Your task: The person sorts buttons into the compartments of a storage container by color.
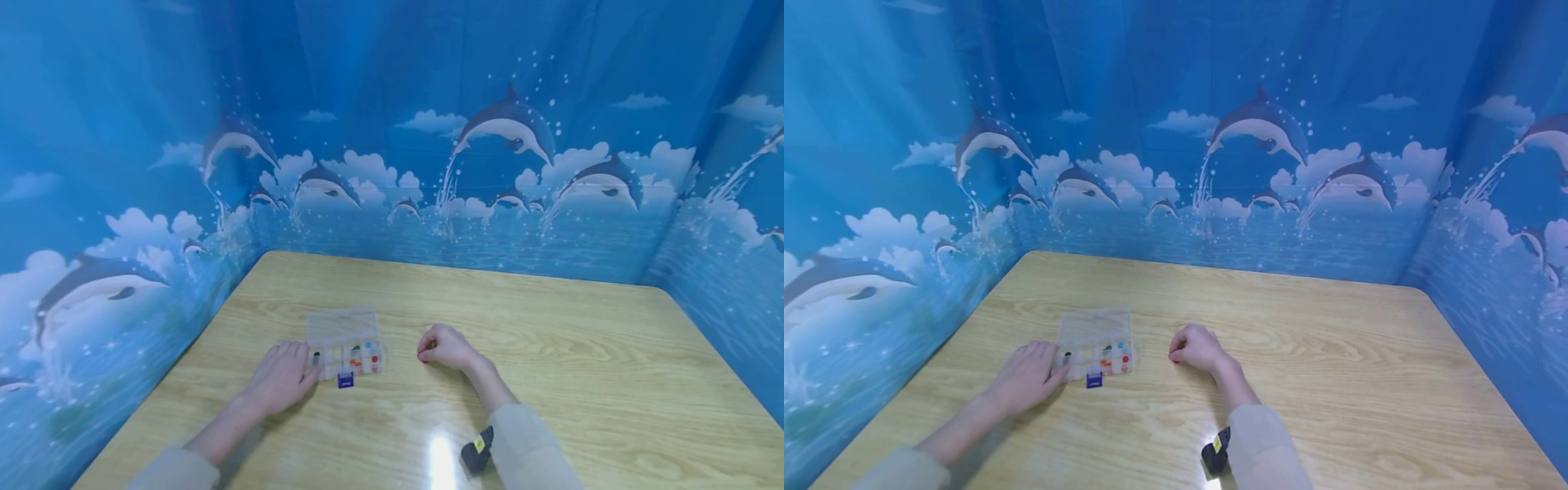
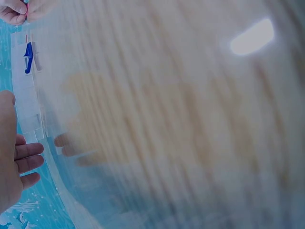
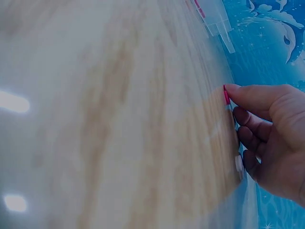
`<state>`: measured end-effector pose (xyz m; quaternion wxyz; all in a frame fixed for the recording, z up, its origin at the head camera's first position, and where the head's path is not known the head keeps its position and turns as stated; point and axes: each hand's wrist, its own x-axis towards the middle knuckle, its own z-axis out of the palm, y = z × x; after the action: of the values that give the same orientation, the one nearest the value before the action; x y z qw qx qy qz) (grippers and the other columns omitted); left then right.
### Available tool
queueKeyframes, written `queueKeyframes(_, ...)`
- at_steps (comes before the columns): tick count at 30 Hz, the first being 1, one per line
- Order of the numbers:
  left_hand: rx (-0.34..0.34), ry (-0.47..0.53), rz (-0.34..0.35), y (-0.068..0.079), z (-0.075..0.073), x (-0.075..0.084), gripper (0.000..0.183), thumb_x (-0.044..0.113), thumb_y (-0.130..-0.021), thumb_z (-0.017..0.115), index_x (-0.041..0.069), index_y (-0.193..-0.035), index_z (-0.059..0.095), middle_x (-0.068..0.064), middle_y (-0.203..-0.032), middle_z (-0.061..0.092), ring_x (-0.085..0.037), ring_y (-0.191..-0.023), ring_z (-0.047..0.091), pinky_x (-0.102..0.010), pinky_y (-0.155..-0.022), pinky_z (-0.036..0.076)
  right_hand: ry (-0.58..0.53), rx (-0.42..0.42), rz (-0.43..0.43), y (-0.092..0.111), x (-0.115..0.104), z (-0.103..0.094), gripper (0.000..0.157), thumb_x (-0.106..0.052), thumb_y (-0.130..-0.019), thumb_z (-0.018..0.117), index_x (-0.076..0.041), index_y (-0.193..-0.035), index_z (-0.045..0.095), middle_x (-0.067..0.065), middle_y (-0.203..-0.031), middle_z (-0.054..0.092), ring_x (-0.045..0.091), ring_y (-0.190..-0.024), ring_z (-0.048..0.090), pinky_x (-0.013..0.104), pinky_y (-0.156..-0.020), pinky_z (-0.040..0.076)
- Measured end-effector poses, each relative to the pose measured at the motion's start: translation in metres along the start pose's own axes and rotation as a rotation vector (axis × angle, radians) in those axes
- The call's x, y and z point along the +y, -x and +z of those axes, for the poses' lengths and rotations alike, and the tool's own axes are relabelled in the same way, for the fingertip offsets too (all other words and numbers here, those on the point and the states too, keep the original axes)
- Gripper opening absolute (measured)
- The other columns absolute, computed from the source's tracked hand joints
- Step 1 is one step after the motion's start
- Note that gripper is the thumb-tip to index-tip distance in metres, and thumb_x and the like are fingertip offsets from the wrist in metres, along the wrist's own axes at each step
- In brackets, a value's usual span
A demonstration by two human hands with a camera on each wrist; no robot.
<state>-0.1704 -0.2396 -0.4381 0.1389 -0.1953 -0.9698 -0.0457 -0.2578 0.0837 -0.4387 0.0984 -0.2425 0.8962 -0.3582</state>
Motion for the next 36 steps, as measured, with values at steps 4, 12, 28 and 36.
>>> queueKeyframes(4, -0.015, -0.002, -0.006, 0.000, -0.002, 0.000, 0.026, 0.031, -0.092, 0.053, 0.007, -0.085, 0.048, -0.009, -0.082, 0.052, -0.028, -0.082, 0.052, -0.042, -0.076, 0.044, -0.007, -0.011, 0.001, 0.001, -0.001, -0.001, 0.008, -0.008, -0.079, 0.070, -0.011, -0.073, 0.067, -0.006, -0.072, 0.059, 0.011, -0.073, 0.050, 0.031, -0.070, 0.042)
queueKeyframes(12, -0.017, 0.002, -0.010, 0.000, -0.001, 0.000, 0.027, 0.032, -0.092, 0.053, 0.005, -0.087, 0.049, -0.013, -0.086, 0.054, -0.030, -0.086, 0.053, -0.044, -0.079, 0.044, -0.012, -0.025, -0.055, 0.002, 0.005, -0.003, 0.009, -0.007, -0.080, 0.068, -0.011, -0.072, 0.066, -0.007, -0.070, 0.059, 0.011, -0.071, 0.051, 0.031, -0.069, 0.043)
queueKeyframes(28, -0.019, 0.007, -0.016, 0.001, 0.003, -0.003, 0.029, 0.034, -0.092, 0.052, 0.005, -0.088, 0.050, -0.013, -0.088, 0.055, -0.030, -0.089, 0.053, -0.044, -0.081, 0.044, -0.162, 0.102, -0.010, -0.001, -0.007, -0.002, 0.005, -0.011, -0.084, 0.065, -0.009, -0.080, 0.065, 0.001, -0.088, 0.056, 0.017, -0.086, 0.052, 0.033, -0.076, 0.045)
queueKeyframes(36, -0.035, 0.025, -0.022, 0.000, 0.002, -0.003, 0.030, 0.033, -0.093, 0.052, 0.003, -0.092, 0.051, -0.014, -0.091, 0.056, -0.031, -0.092, 0.053, -0.046, -0.084, 0.043, -0.243, 0.122, 0.001, -0.006, -0.015, 0.001, 0.006, -0.013, -0.086, 0.064, -0.009, -0.082, 0.065, 0.002, -0.092, 0.055, 0.018, -0.087, 0.051, 0.032, -0.072, 0.045)
